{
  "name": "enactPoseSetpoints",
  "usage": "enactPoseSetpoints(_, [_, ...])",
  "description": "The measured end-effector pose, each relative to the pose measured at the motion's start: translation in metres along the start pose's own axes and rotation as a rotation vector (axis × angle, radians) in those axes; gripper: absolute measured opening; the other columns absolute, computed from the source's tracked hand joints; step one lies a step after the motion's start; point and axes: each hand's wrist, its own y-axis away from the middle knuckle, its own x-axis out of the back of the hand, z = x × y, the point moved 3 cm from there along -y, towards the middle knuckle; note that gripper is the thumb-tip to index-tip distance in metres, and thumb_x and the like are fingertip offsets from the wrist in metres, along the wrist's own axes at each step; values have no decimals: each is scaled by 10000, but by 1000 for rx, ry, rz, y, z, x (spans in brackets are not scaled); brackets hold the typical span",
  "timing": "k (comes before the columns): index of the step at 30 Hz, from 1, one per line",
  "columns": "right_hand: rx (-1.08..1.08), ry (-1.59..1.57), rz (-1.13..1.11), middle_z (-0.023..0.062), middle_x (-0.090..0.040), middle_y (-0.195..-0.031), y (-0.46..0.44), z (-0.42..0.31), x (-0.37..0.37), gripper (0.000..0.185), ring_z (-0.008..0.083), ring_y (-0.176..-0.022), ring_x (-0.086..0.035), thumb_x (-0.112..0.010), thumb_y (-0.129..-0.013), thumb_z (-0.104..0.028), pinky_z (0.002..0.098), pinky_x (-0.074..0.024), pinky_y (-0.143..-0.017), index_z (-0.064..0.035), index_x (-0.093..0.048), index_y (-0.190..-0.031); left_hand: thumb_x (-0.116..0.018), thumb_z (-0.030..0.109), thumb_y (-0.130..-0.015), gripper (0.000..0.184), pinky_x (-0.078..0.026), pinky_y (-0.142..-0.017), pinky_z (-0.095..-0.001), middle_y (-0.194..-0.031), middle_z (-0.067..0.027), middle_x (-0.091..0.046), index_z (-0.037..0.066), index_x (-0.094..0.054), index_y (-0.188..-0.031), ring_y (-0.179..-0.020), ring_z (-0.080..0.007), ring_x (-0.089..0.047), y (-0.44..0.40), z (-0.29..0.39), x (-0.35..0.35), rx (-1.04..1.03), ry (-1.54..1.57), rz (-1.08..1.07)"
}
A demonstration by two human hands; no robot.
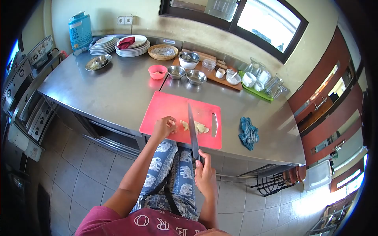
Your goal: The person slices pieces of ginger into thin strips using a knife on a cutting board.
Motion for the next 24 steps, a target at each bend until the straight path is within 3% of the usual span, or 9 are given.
enactPoseSetpoints(2, [-130,31,-96,237,-632,-1079,-2,-1,-8,316,469,-902,-607,-465,-995,-192,533,-459,-708,-121,-412,-1299,-672,-16,-774,198,-535,-579,-291,-740,-133,-684,-29,-658,-971,-598,-200,-674,9,-7,-1,-11,84,16])
enactPoseSetpoints(3, [81,63,6,81,-502,-549,-5,15,-19,307,195,-414,-529,-460,-1009,-203,353,-428,-430,-139,-430,-1308,-664,-23,-791,187,-539,-591,-286,-756,-130,-688,-33,-660,-978,-615,-194,-677,12,-3,1,-39,62,27])
enactPoseSetpoints(7, [98,39,-34,72,-503,-556,-10,27,-38,311,178,-421,-526,-464,-1008,-201,345,-424,-422,-142,-434,-1311,-678,9,-824,150,-553,-642,-283,-848,-118,-697,-24,-675,-970,-721,-190,-695,12,-9,3,-234,-222,182])
enactPoseSetpoints(9, [83,31,-46,61,-501,-561,-11,30,-42,312,157,-422,-510,-463,-1009,-205,334,-420,-417,-144,-437,-1314,-687,31,-827,138,-557,-669,-290,-888,-112,-693,-10,-687,-958,-770,-196,-699,13,-10,2,-202,-166,227])
enactPoseSetpoints(12, [-33,-32,-120,228,-587,-1218,-16,25,-40,312,468,-995,-576,-482,-982,-118,508,-484,-755,-80,-413,-1284,-702,52,-830,166,-558,-703,-290,-917,-91,-690,15,-691,-992,-816,-184,-699,15,-5,1,-83,-82,233])
enactPoseSetpoints(24, [-87,-12,-214,225,-593,-1215,-22,17,-30,338,449,-990,-599,-476,-989,-109,467,-499,-722,-47,-407,-1314,-709,7,-808,195,-586,-768,-300,-938,-79,-654,-1,-617,-979,-875,-194,-700,18,6,0,14,9,90])
